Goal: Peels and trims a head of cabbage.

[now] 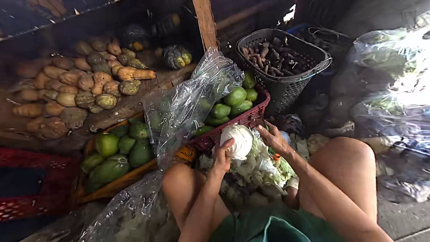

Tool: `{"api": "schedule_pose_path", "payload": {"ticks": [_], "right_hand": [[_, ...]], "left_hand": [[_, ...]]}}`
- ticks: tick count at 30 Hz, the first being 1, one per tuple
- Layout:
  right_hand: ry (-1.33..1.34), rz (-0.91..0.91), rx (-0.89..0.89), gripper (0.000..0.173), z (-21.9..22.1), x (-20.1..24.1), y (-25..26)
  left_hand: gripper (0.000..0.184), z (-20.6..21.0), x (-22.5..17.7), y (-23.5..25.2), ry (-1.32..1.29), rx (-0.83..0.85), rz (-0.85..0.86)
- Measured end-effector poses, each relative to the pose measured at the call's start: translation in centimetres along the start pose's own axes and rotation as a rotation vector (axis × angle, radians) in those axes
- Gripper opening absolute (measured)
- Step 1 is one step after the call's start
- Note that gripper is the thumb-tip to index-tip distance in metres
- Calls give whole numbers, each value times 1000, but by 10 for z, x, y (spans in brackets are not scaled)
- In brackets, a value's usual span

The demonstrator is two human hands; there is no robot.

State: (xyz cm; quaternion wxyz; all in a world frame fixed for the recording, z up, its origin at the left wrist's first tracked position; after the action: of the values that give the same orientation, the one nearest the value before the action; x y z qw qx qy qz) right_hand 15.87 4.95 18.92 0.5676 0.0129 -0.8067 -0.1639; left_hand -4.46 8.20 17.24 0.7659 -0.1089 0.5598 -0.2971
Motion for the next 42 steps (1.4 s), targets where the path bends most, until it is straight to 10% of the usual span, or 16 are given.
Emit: {"api": "schedule_pose_path", "payload": {"ticks": [4,13,20,26,33,42], "right_hand": [[-123,-199,155,86,16,28,-8],[-336,-363,88,21,-4,39,-9],[-434,-81,-1,17,-45,0,1],[-572,362,284,42,-27,-61,-8],[380,228,133,51,20,-12,-15],[-55,-106,25,24,0,3,-4]], "left_hand": [[76,-5,3,8,193,-45,54],[92,-6,-7,8,299,-59,132],[81,-1,-5,2,159,58,66],[32,-2,3,-1,-147,85,-54],[76,1,-7,5,205,65,89],[82,0,-10,3,203,102,127]]}}
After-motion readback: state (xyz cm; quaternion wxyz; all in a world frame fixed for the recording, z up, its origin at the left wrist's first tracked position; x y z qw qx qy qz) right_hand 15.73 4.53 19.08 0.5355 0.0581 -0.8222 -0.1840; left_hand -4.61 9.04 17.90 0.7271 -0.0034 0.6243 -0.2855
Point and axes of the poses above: each hand's wrist, its own y-axis towards the middle knuckle, its own z-axis out of the palm, x = y × z, the point moved 10 cm from there along y, towards the middle knuckle, and after that the axes turned 12 degrees about -z, right-handed, at the moved point
